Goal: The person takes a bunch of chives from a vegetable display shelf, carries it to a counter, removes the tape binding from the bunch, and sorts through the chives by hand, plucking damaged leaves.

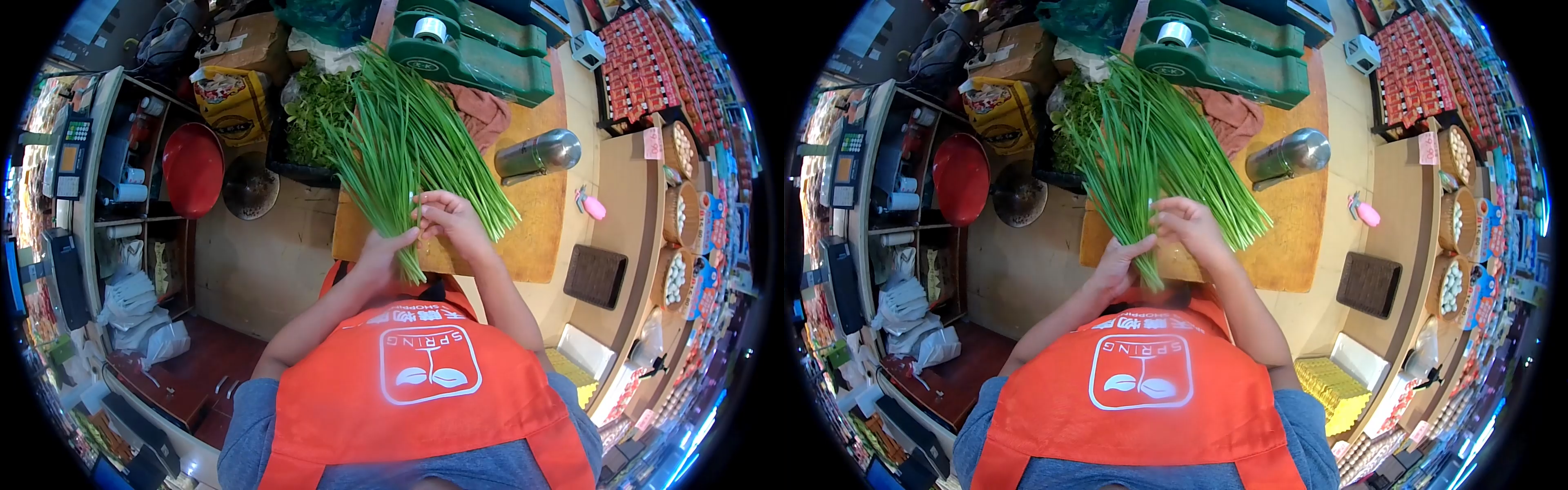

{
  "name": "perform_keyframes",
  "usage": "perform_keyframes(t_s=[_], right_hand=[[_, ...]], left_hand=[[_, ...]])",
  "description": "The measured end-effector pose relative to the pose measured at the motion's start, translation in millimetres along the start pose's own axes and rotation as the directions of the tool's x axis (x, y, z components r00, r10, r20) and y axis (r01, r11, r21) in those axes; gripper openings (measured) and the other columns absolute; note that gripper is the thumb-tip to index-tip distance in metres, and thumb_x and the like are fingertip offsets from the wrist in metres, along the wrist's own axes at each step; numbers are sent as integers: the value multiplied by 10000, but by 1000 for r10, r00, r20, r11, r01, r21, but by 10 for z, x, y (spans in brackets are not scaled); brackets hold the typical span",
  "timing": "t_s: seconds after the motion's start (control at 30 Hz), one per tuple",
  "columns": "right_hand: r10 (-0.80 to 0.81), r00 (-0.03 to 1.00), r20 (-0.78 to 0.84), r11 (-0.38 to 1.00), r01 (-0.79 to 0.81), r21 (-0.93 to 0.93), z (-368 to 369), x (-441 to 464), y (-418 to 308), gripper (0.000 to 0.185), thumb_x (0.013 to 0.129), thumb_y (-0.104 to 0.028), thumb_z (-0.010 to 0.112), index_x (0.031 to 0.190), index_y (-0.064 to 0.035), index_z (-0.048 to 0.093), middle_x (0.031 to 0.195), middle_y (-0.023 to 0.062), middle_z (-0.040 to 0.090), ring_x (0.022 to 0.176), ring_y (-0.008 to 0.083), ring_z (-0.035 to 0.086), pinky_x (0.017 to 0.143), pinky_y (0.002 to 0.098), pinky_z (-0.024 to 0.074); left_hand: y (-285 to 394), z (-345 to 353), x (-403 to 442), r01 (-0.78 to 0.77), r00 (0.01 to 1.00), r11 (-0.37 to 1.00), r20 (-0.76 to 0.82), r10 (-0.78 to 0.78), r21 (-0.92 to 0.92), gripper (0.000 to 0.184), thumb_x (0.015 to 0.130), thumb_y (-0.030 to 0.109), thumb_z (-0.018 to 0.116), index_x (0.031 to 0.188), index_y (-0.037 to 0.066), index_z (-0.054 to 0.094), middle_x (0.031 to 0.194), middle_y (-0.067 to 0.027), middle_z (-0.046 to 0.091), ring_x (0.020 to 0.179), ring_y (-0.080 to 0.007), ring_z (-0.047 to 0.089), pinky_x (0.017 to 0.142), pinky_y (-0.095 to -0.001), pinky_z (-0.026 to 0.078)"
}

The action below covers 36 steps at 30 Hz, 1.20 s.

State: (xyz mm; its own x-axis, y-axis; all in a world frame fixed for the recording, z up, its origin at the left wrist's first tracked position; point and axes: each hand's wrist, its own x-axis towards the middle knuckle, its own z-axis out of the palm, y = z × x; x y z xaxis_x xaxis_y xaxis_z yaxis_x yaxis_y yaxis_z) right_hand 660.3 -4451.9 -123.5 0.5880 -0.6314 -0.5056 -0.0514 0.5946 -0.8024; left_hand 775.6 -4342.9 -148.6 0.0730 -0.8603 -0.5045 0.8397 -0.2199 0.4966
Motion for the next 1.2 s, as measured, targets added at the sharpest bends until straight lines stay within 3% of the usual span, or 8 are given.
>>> perform_keyframes(t_s=[0.13,0.23,0.43,0.63,0.73,0.93,1.03,1.2], right_hand=[[4,998,-62,982,-15,-189,-8,51,29,156,786,-118,647,878,-7,586,747,51,612,586,98,560,533,223,471],[52,997,-63,959,-67,-276,25,69,23,114,797,-98,645,819,-12,574,671,26,580,513,81,553,449,202,473],[75,996,-50,945,-87,-316,81,59,-36,130,806,-115,637,807,-8,564,662,31,571,507,95,559,448,218,482],[97,994,54,994,-99,50,-26,61,75,120,794,-100,635,845,-19,562,756,64,599,584,130,592,487,273,497],[90,989,118,976,-111,188,-85,53,109,114,795,-78,628,883,-32,572,800,53,606,678,120,602,569,264,505],[95,981,168,988,-113,100,-34,-14,62,180,779,-48,633,953,-42,584,838,26,612,779,109,590,709,238,475],[48,985,163,997,-56,47,-38,-13,92,172,770,-46,639,932,-34,581,859,44,619,772,118,593,708,243,475],[15,991,132,992,-31,119,-80,-8,160,181,799,22,583,965,-17,525,891,93,620,755,149,604,673,271,507]], left_hand=[[-55,-53,28,3,1000,999,4,-3,42,381,804,36,628,1160,71,496,1064,-2,551,940,-108,540,804,-266,455],[-96,-86,55,-10,1000,995,11,9,103,394,802,46,637,1164,72,485,1062,-1,546,945,-103,534,807,-267,452],[-98,-59,36,-57,998,981,36,51,188,364,793,82,633,1126,34,494,1007,-25,564,899,-104,547,766,-260,448],[11,-21,2,29,999,1000,-18,-28,10,361,799,33,592,1146,55,496,1029,-25,568,904,-125,558,764,-272,468],[27,-18,-14,40,999,999,-6,-40,-30,342,804,36,580,1136,53,505,1015,-28,577,887,-132,567,756,-277,474],[15,9,-35,-9,999,999,-46,7,-49,330,808,44,570,1133,48,516,997,-36,588,873,-139,576,757,-282,479],[14,-29,-36,29,999,994,-40,-34,-108,327,813,39,555,1138,39,516,988,-49,597,868,-144,581,763,-288,483],[-26,-148,6,67,997,989,-40,-73,-130,330,816,23,534,1145,16,509,997,-74,603,889,-156,586,791,-300,486]])
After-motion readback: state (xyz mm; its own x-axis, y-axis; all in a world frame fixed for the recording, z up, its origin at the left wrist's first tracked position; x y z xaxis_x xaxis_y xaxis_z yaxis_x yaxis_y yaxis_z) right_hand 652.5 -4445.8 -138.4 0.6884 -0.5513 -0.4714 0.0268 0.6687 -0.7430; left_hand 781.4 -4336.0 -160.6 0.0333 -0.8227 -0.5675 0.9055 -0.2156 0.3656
